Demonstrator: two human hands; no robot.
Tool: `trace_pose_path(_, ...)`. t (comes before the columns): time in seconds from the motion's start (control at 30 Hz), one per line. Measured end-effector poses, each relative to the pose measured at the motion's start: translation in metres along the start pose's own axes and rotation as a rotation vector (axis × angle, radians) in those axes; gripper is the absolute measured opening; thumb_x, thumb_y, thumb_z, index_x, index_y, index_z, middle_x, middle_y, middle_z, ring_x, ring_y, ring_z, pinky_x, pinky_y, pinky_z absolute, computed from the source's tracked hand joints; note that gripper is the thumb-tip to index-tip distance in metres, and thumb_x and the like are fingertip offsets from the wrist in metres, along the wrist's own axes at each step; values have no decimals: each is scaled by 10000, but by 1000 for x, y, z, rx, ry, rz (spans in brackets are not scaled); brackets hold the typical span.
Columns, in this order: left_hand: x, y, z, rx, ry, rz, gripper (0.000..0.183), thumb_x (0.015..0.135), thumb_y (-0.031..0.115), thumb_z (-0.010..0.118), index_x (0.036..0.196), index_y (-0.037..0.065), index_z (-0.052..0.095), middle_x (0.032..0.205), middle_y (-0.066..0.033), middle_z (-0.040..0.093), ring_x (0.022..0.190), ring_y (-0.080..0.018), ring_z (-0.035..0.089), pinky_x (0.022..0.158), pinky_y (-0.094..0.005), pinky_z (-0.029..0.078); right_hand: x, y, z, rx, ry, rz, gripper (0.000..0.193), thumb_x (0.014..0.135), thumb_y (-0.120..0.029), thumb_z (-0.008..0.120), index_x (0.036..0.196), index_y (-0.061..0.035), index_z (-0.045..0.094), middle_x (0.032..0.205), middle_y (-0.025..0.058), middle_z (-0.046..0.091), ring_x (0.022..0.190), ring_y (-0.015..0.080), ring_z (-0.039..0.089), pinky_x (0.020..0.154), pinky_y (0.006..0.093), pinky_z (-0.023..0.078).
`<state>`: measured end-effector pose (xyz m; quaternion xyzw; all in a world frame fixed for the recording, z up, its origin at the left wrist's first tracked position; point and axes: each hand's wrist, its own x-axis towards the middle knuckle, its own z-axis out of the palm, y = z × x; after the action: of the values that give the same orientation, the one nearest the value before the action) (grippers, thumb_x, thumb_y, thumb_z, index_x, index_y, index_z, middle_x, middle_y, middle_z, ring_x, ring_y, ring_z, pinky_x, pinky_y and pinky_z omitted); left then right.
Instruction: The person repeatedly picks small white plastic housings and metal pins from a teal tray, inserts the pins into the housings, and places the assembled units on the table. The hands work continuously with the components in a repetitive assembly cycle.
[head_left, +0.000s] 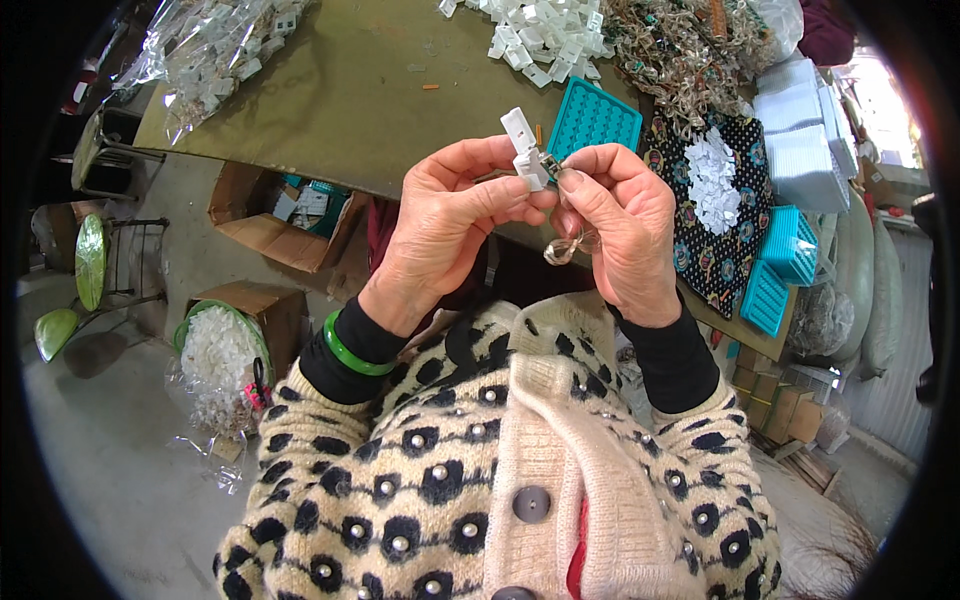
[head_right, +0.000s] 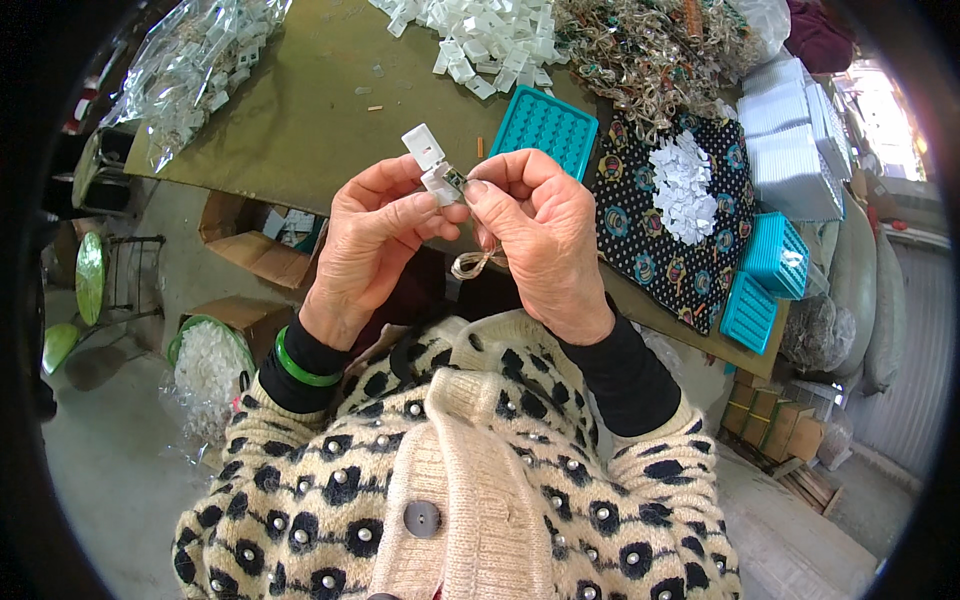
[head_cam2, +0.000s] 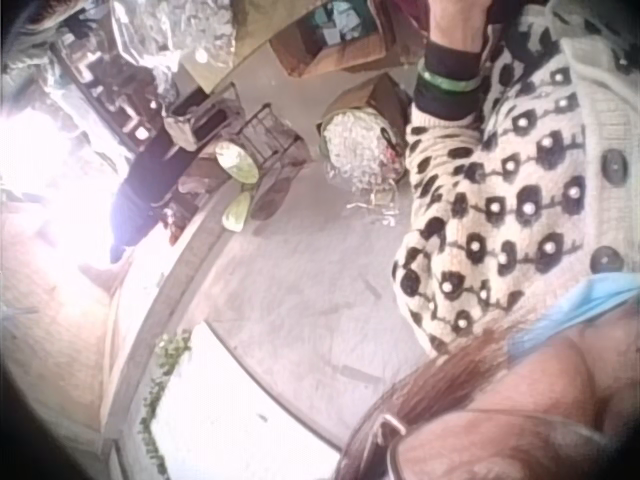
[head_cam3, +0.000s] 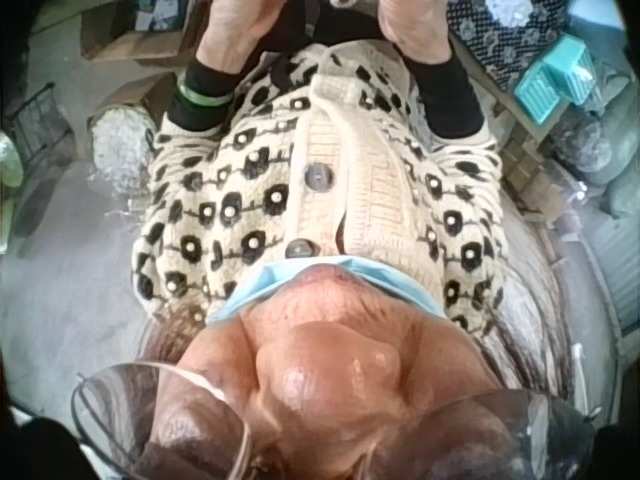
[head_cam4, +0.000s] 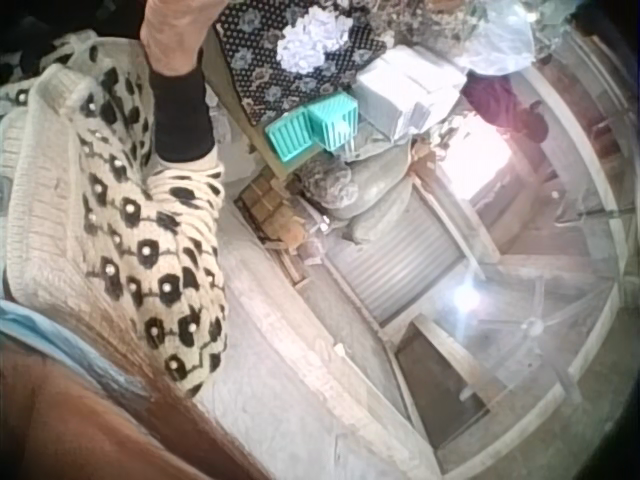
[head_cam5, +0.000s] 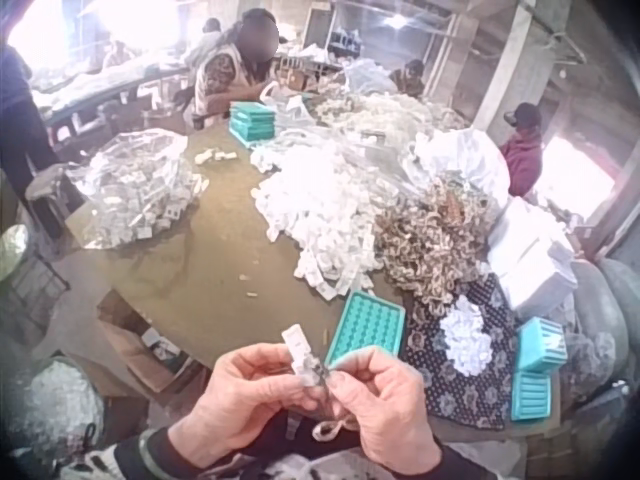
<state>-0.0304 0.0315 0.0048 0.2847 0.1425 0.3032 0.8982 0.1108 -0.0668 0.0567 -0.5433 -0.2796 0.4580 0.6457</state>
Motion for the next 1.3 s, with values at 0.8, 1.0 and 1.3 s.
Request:
trace_pose_path(0.8, 8, -14, 30, 314, 264, 238, 124, 826, -20, 719, 922, -34, 642, 858, -93, 698, 729, -145, 682, 692, -253, 552, 6, 25, -3, -1007, 118, -1043, 275, 758, 158, 633, 974, -10, 603, 882, 131, 614, 752, 277, 622, 678, 337, 520)
trace_pose_path(1.0, 9, -9, 30, 98, 249, 48, 122, 829, -30, 679, 938, -24, 624, 845, -80, 682, 686, -122, 654, 641, -260, 555, 2, 29, -5, -764, 149, -675, 133, 862, 98, 613, 930, -12, 579, 825, 63, 583, 721, 117, 576, 635, 248, 483)
trace_pose_path(1.3, 10, 0, 26, -30, 250, -154, 127, 878, 10, 651, 996, -20, 615, 822, -84, 662, 677, -136, 642, 629, -260, 552, 1, 23, -8, -88, 131, -19, 74, 905, 31, 613, 958, -5, 576, 785, 19, 595, 572, 64, 509, 536, 215, 429)
